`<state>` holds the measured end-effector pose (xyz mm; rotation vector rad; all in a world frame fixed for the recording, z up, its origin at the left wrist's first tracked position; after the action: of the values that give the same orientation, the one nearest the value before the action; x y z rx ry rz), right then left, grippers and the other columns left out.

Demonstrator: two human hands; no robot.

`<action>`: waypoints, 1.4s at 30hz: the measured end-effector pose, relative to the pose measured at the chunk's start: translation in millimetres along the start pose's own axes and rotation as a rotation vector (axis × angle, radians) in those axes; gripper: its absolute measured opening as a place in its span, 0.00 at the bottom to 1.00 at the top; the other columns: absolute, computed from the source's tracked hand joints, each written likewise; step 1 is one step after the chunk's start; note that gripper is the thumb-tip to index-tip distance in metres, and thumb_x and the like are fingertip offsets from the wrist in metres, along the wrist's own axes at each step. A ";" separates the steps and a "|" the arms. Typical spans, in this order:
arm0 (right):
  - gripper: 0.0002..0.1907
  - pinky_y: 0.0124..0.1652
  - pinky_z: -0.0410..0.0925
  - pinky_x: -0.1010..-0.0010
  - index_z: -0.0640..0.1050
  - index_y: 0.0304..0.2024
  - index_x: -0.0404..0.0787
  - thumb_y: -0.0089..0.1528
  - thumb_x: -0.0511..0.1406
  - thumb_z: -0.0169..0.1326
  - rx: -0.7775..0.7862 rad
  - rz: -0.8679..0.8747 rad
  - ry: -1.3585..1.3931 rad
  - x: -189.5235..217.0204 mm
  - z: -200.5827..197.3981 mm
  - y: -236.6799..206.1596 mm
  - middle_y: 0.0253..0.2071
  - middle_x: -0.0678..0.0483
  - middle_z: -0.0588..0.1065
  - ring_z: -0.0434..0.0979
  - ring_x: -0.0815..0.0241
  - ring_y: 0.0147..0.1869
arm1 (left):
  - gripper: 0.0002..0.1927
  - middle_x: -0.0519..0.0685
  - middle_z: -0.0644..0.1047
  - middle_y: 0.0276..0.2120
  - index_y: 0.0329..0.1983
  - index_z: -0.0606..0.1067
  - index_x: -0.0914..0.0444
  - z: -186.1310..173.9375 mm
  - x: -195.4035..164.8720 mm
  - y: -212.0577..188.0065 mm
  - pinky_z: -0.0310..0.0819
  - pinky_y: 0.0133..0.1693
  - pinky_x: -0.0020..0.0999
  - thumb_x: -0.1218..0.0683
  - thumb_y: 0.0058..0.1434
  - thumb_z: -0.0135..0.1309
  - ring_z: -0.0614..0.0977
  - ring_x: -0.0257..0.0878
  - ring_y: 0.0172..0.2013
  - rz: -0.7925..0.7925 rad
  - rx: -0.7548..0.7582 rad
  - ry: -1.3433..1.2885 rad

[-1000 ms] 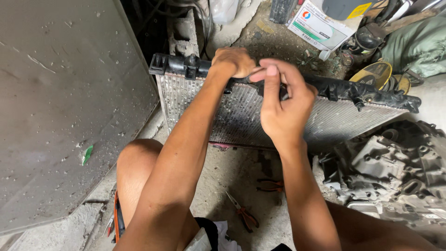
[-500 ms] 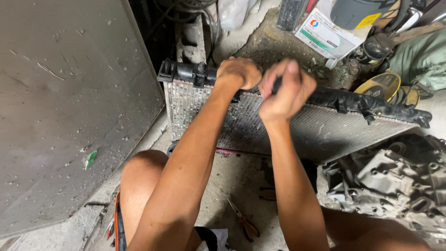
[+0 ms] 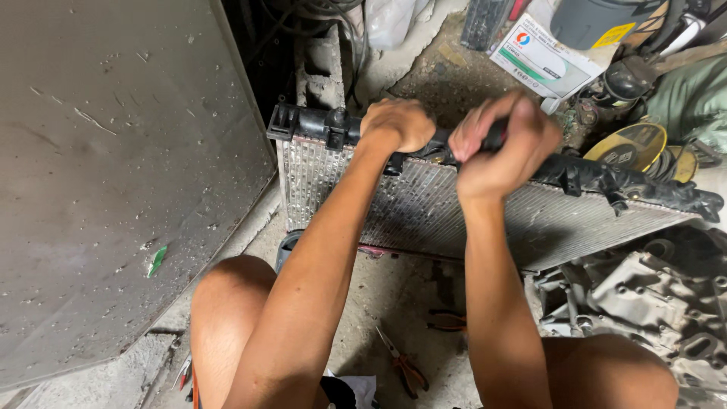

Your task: The person uses a screwdriver to loosen and remove fasteners from the top tank of a car radiator. They repeatedly insert the screwdriver into the fastener slots and turn it to release the components.

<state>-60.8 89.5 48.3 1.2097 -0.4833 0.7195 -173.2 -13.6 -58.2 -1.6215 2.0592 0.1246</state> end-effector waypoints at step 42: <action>0.23 0.17 0.57 0.71 0.65 0.26 0.36 0.70 0.45 0.43 -0.049 -0.267 0.104 -12.8 -31.7 -43.6 0.17 0.51 0.62 0.56 0.62 0.14 | 0.21 0.55 0.81 0.51 0.47 0.82 0.61 -4.2 -1.3 29.9 0.71 0.58 0.45 0.49 0.65 0.41 0.82 0.48 0.54 -0.075 0.091 0.037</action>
<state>-39.2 108.9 1.0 1.1578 -0.2454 0.5350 -202.2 -5.6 -61.1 -1.6541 1.9988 -0.0246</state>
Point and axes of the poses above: each hand's wrist, its own y-axis towards the middle knuckle, its own z-axis out of the palm, x = y × z, the point moved 8 cm from there along y, towards the middle knuckle
